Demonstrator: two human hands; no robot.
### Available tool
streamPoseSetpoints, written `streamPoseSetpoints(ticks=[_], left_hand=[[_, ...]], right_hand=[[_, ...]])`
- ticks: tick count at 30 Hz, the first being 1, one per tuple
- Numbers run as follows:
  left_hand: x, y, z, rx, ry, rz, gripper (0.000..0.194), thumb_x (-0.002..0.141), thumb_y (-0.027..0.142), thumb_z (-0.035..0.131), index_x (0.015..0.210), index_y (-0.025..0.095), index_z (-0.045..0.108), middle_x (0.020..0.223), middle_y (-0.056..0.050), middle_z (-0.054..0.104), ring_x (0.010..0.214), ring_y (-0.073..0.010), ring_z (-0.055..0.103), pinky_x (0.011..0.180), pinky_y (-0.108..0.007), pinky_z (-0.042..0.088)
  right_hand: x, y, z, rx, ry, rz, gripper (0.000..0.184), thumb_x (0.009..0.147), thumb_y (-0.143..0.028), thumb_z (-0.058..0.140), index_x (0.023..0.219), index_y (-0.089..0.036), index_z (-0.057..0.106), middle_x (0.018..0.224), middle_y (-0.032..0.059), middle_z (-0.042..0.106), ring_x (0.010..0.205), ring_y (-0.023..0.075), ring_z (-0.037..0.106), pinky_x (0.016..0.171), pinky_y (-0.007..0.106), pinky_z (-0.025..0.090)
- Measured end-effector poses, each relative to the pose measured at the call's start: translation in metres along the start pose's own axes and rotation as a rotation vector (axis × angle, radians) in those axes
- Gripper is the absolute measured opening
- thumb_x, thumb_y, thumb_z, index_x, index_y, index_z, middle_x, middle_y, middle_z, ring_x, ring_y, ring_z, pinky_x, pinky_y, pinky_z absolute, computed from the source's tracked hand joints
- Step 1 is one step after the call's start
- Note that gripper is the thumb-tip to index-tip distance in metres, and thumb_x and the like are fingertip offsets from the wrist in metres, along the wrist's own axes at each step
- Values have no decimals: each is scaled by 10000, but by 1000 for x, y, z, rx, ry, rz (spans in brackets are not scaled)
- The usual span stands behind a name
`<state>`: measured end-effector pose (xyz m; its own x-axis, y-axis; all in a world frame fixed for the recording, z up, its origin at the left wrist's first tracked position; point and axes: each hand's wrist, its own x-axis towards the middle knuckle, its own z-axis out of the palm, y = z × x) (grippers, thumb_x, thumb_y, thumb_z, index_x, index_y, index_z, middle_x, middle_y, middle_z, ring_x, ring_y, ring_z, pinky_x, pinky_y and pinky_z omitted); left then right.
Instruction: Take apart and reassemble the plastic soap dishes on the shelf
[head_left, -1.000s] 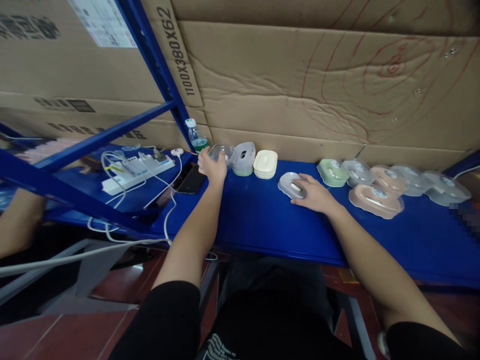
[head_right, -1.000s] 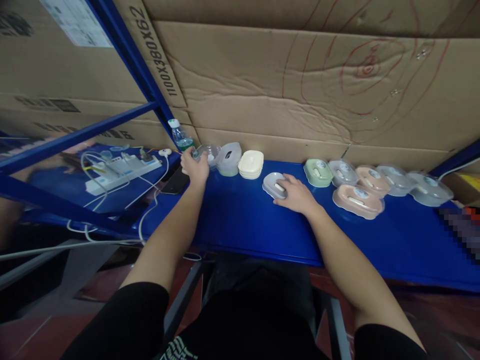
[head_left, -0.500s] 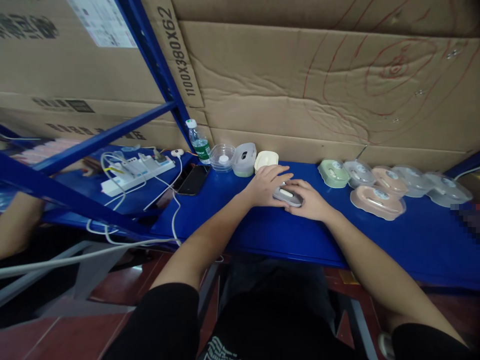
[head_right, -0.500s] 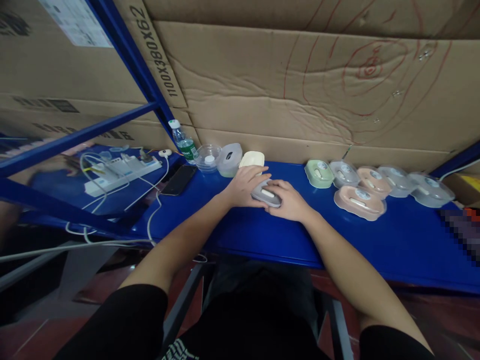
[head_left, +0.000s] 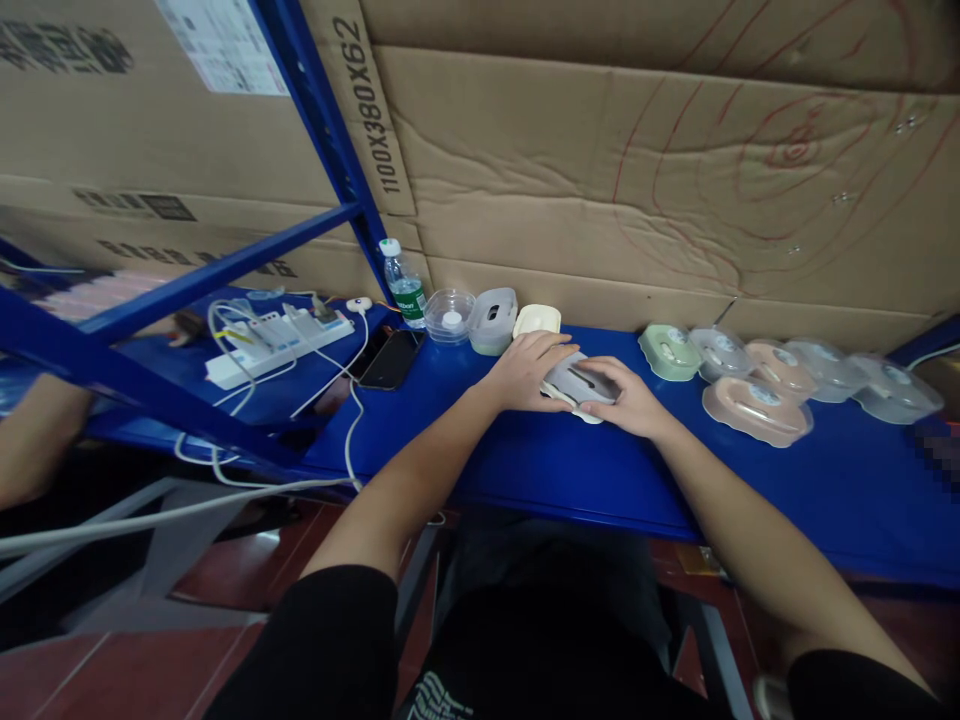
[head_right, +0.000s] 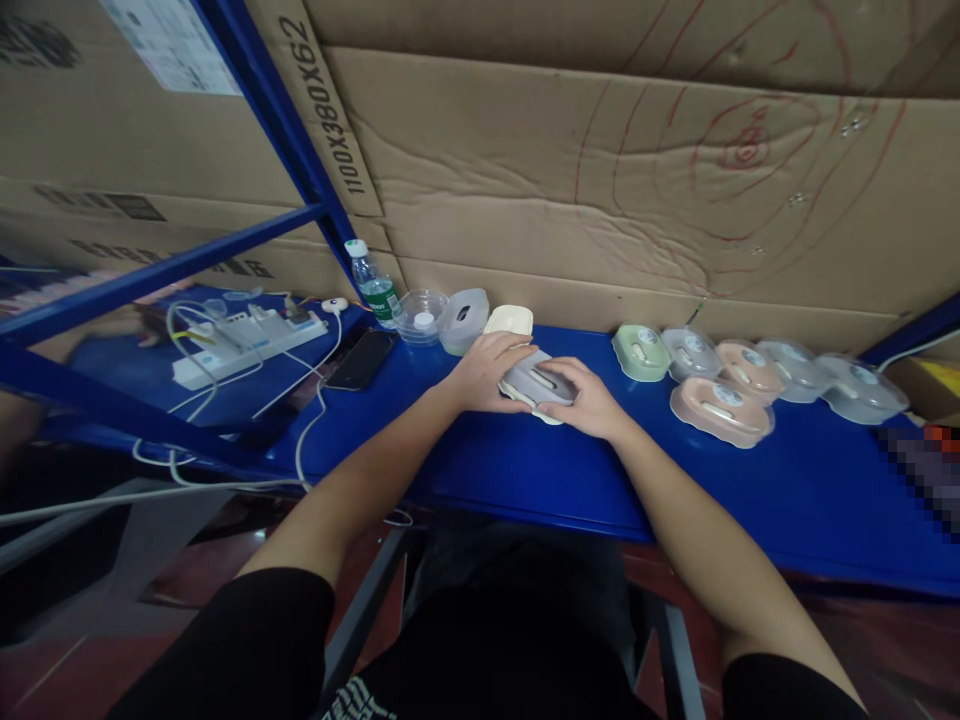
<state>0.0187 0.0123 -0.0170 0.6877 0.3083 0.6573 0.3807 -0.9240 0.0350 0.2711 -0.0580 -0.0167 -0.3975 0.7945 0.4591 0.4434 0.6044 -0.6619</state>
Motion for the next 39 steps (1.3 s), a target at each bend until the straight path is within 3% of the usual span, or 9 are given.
streamPoseSetpoints(ticks=[5,9,12,15,18,25,30,34,39], left_hand=[[0,0,2,-22,21,13,926,802,740,713,1508,180,501,1471,-195,596,1373,-345,557,1145,-540,447],[1,-2,3,-11,28,-42,617,948,413,616,1510,189,495,1431,-166,638,1320,-311,607,1079,-513,505],[0,-5,3,19,38,-79,553,960,233,543,1508,189,494,1356,-151,686,1257,-286,655,1019,-478,542],[-1,-6,5,49,58,-75,528,998,256,536,1523,242,477,1380,-142,673,1242,-271,666,1001,-466,558],[1,-3,6,70,84,-11,524,1010,349,567,1524,309,469,1552,-151,537,1232,-261,665,1014,-481,561],[5,9,2,114,-8,132,701,917,553,702,1528,271,503,1667,-207,379,1382,-366,564,1021,-527,549],[6,6,5,106,-10,92,310,969,470,655,1200,276,727,1607,-143,492,1332,-312,602,1010,-501,552],[2,-7,-3,85,136,-113,322,905,551,715,946,232,738,1526,-144,548,1348,-324,573,1080,-547,492],[-4,-33,-24,131,483,-753,243,861,439,774,911,215,696,1448,-136,537,1384,-321,530,1175,-519,402]], right_hand=[[1,0,-4,32,73,67,661,793,-622,813,1341,-283,664,1365,120,641,1277,335,626,1124,564,475],[1,0,-4,130,124,126,703,775,-669,802,1336,-273,654,1344,120,686,1262,343,648,1116,569,487],[1,2,-5,255,208,206,698,758,-724,775,1268,-258,677,1243,116,739,1151,344,704,998,540,575],[1,4,-5,403,287,343,662,767,-806,680,1123,-249,716,1073,101,777,926,331,754,755,489,648],[3,2,-7,527,357,457,678,788,-846,584,1058,-238,716,904,97,783,816,335,760,605,463,641],[10,-8,-22,613,376,719,814,824,-926,381,1124,-235,689,741,98,755,620,295,737,358,328,477],[10,-5,-24,639,295,707,944,769,-1011,271,1137,-241,674,652,77,702,483,257,675,293,279,306],[11,1,-21,641,335,644,904,790,-1006,252,1037,-233,653,727,77,717,436,194,627,366,306,444],[11,9,-15,539,382,662,608,873,-819,556,1002,-233,656,882,78,749,518,167,668,456,305,546]])
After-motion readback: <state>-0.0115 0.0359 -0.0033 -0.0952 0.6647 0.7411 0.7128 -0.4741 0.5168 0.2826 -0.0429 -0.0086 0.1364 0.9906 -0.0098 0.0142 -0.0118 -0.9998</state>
